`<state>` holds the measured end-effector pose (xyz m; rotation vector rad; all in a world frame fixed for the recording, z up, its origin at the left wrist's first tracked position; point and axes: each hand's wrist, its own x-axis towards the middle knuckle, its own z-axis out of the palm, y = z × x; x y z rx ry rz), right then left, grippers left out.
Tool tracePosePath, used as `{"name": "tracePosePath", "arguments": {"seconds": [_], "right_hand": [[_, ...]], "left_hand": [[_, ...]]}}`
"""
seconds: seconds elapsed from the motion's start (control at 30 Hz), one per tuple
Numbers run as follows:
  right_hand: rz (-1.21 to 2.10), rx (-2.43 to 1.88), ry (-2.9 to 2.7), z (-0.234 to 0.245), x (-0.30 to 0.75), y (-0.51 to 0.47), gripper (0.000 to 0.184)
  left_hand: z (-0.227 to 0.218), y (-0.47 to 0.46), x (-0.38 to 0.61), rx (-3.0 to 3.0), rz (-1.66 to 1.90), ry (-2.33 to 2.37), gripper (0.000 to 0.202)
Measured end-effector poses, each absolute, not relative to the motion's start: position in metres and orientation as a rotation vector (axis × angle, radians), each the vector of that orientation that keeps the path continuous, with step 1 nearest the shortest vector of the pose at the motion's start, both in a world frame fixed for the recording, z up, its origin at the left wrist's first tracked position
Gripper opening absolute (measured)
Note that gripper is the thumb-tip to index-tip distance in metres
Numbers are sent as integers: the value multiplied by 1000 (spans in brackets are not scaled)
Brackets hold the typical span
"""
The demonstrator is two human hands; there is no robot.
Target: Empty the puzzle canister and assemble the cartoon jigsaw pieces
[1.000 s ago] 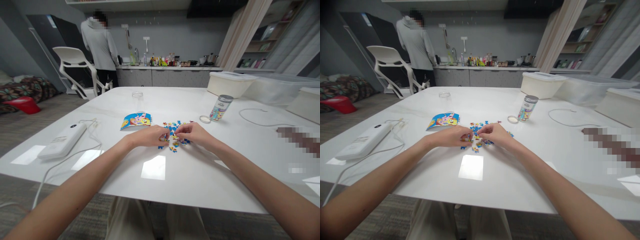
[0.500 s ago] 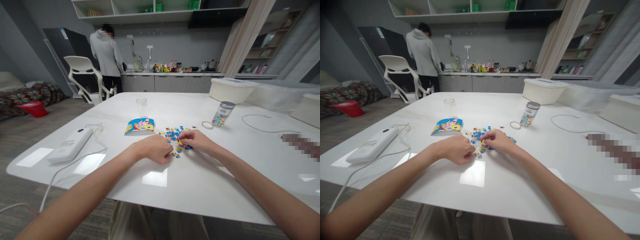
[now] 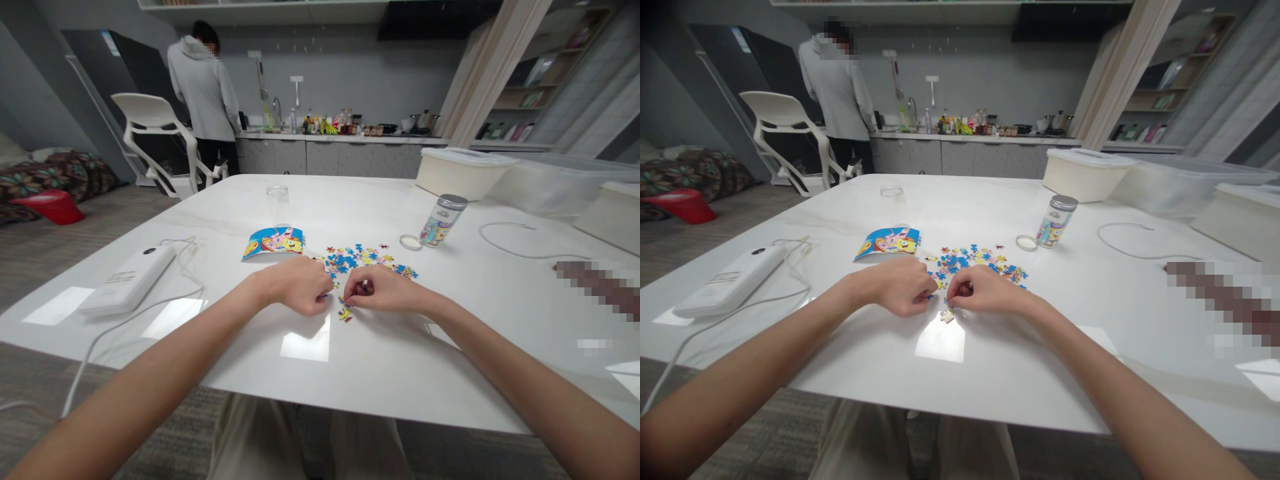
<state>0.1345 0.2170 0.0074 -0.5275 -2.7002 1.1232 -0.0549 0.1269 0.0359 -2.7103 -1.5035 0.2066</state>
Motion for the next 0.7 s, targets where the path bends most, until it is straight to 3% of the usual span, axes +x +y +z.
{"name": "tracePosePath", "arguments": {"seconds": [0.7], "right_hand": [[611,-484,-2839,6,142,233,12]], "left_hand": [[36,128,-53,-3180,-181,-1613,15]]}}
